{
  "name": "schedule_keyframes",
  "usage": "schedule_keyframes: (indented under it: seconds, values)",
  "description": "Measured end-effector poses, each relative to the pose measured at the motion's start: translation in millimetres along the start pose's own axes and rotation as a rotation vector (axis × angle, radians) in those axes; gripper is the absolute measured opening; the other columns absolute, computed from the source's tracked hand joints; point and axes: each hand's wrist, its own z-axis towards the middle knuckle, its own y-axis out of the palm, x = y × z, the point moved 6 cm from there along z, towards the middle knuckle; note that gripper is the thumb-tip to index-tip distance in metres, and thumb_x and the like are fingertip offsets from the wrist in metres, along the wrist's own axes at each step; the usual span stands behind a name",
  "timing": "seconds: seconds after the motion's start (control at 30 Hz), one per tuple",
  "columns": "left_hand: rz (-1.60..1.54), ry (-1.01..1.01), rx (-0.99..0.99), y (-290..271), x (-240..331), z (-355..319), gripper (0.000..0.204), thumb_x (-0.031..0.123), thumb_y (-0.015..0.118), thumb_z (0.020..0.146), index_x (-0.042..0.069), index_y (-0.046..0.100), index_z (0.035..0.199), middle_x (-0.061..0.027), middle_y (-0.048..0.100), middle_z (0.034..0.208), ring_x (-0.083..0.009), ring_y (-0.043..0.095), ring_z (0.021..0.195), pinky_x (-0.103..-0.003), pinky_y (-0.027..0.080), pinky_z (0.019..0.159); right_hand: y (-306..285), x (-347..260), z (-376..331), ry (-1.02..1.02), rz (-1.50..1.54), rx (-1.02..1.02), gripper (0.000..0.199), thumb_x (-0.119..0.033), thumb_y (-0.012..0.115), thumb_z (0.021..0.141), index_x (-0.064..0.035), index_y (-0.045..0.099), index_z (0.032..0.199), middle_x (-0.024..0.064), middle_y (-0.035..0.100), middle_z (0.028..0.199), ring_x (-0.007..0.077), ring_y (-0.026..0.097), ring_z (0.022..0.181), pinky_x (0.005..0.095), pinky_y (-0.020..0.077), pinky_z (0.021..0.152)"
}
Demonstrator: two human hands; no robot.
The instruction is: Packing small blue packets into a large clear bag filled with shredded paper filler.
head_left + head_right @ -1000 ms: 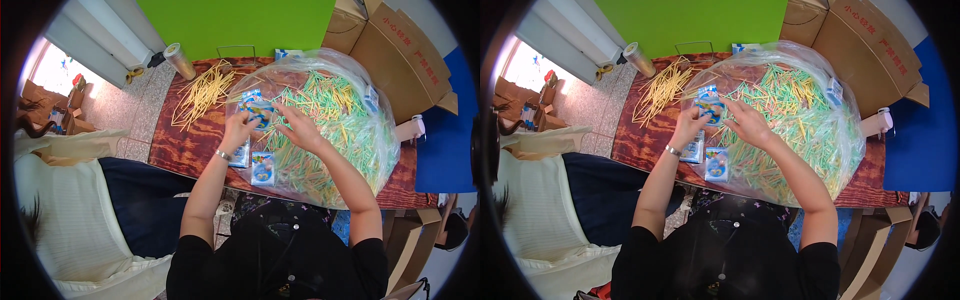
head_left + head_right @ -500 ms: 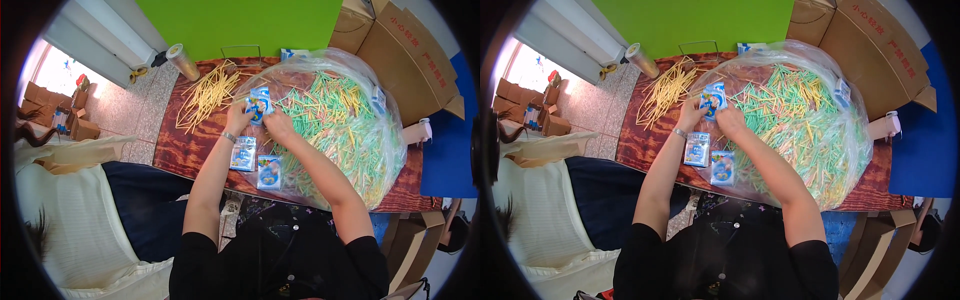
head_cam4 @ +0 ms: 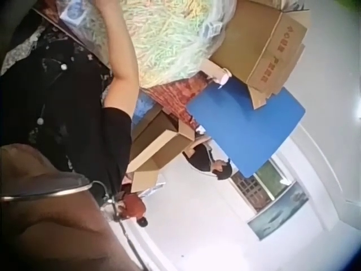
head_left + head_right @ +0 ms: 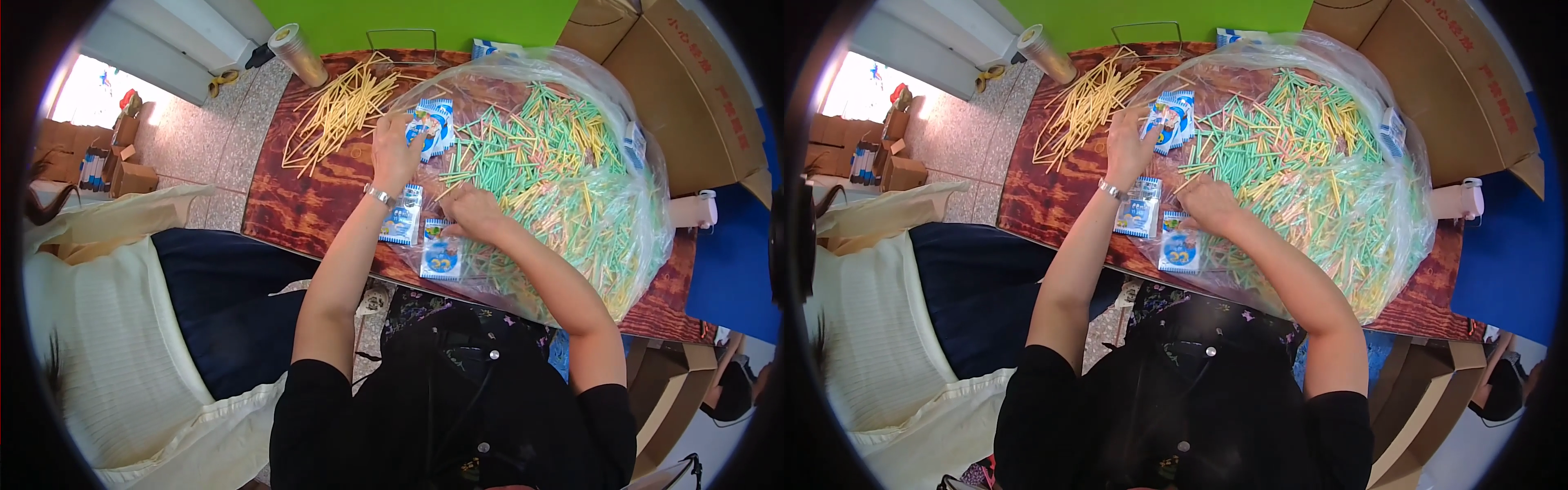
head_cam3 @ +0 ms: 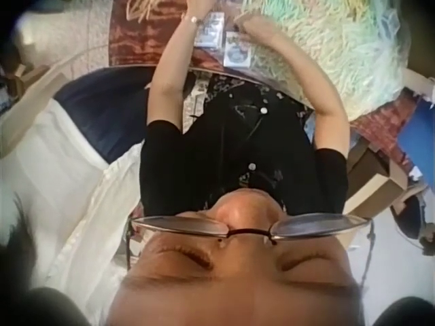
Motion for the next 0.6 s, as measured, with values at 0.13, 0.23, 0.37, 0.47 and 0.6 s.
schedule_keyframes:
  seconds: [0.13, 0.23, 0.37, 0.47, 0.6]
  values:
    - [-0.133, -0.029, -0.084, -27, 20, -20, 0.032, 0.015, 0.073, 0.077, 0.004, 0.063, 0.105, -0.0162, 0.062, 0.104, -0.0326, 0.059, 0.101, -0.041, 0.047, 0.086, 7, 4, -4, -0.026, 0.12, -0.041, 0.037, -0.037, 0.074, 0.076, -0.0075, 0.058, 0.093, 0.0098, 0.062, 0.092, 0.0296, 0.058, 0.099, 0.0433, 0.0506, 0.079]
    - [-0.301, -0.082, -0.206, -37, 34, -47, 0.029, 0.013, 0.071, 0.08, 0.003, 0.063, 0.106, -0.0167, 0.064, 0.098, -0.0305, 0.063, 0.091, -0.038, 0.05, 0.079, 7, 0, -13, -0.088, 0.03, 0.167, 0.03, -0.03, 0.07, 0.08, -0.0072, 0.058, 0.095, 0.009, 0.061, 0.095, 0.0282, 0.057, 0.097, 0.043, 0.0477, 0.079]
    - [-0.331, -0.092, -0.362, -42, 53, -90, 0.029, 0.009, 0.069, 0.082, 0.001, 0.063, 0.109, -0.016, 0.065, 0.095, -0.0238, 0.065, 0.077, -0.033, 0.052, 0.068, 5, 5, -25, -0.05, 0.03, 0.335, 0.027, -0.025, 0.067, 0.081, -0.0087, 0.056, 0.099, 0.0071, 0.06, 0.095, 0.0264, 0.055, 0.095, 0.0413, 0.0435, 0.077]
    - [-0.294, -0.113, -0.388, -35, 47, -119, 0.032, 0.003, 0.069, 0.081, -0.001, 0.061, 0.112, -0.0145, 0.064, 0.094, -0.0189, 0.064, 0.072, -0.03, 0.053, 0.064, 2, 5, -26, -0.06, 0.001, 0.353, 0.028, -0.024, 0.067, 0.081, -0.0086, 0.054, 0.101, 0.007, 0.061, 0.093, 0.0252, 0.055, 0.096, 0.0403, 0.0426, 0.078]
    - [-0.306, -0.117, -0.403, -29, 45, -132, 0.041, -0.005, 0.068, 0.078, -0.003, 0.057, 0.117, -0.0169, 0.061, 0.101, -0.0209, 0.065, 0.074, -0.03, 0.055, 0.065, -17, -8, -29, -0.079, 0.201, 0.248, 0.027, -0.021, 0.068, 0.079, -0.0077, 0.052, 0.096, 0.0075, 0.063, 0.088, 0.0255, 0.056, 0.093, 0.0416, 0.0424, 0.078]
